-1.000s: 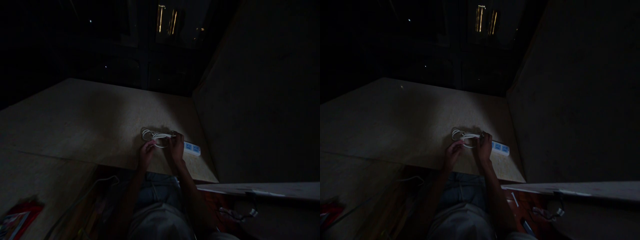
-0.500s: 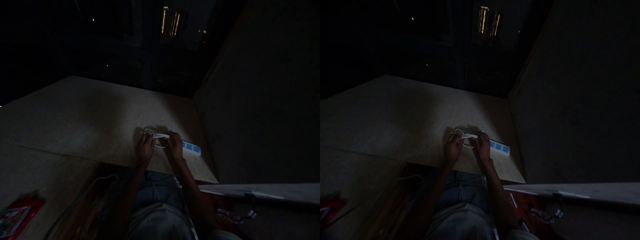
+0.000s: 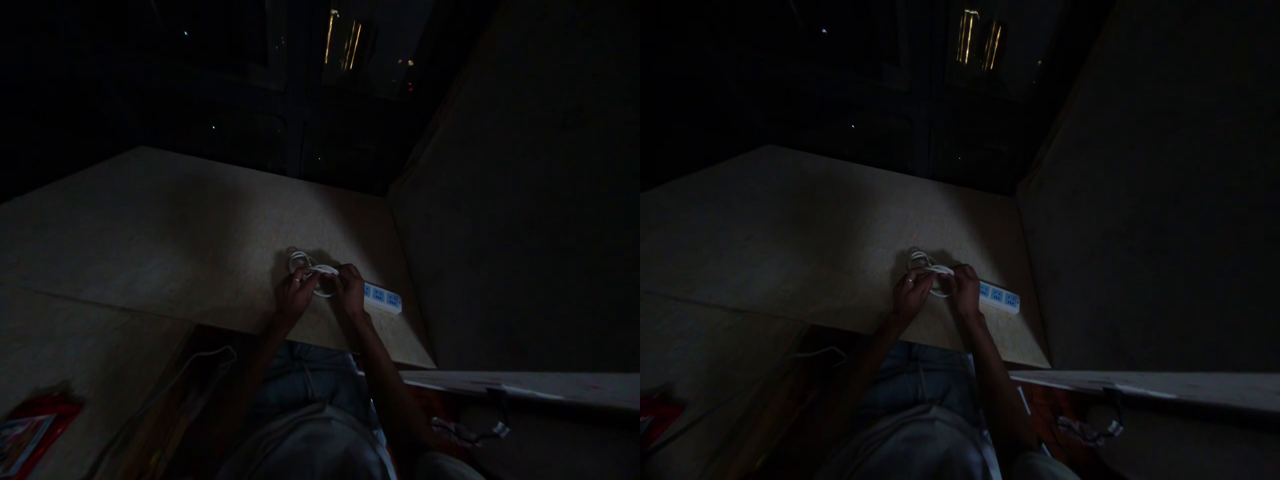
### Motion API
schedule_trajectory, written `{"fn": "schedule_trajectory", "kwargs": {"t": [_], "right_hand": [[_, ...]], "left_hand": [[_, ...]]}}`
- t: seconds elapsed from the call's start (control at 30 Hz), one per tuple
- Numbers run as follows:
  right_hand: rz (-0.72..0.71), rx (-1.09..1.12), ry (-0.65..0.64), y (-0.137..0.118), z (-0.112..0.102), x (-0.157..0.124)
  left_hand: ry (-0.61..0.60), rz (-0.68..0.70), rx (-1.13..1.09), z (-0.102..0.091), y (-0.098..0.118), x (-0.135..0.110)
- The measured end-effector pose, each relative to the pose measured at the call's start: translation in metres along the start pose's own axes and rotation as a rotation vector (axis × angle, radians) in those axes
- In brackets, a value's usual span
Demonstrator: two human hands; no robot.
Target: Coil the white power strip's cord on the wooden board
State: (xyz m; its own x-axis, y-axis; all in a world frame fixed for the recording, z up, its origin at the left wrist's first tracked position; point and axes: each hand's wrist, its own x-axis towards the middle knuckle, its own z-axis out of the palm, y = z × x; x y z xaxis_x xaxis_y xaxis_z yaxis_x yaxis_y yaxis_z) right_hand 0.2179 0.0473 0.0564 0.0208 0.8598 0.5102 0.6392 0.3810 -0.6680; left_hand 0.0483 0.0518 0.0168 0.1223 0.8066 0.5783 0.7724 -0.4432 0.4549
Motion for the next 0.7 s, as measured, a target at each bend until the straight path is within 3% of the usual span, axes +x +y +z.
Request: {"fn": "schedule_trajectory", "kwargs": {"t": [0.27, 0.47, 0.7], "right_hand": [[0.077, 0.018, -0.051, -0.003, -0.006, 0.007], [0.138, 0.07, 0.015, -0.001, -0.003, 0.007], [0.106, 0.102, 0.089, -0.001, 0.008, 0.002]], "left_hand": [[-0.001, -0.113, -0.22, 0.002, 0.003, 0.016], [-0.105, 0.062, -0.183, -0.009, -0.003, 0.034], [-0.049, -0.022, -0.223, -0.014, -0.01, 0.017]]}}
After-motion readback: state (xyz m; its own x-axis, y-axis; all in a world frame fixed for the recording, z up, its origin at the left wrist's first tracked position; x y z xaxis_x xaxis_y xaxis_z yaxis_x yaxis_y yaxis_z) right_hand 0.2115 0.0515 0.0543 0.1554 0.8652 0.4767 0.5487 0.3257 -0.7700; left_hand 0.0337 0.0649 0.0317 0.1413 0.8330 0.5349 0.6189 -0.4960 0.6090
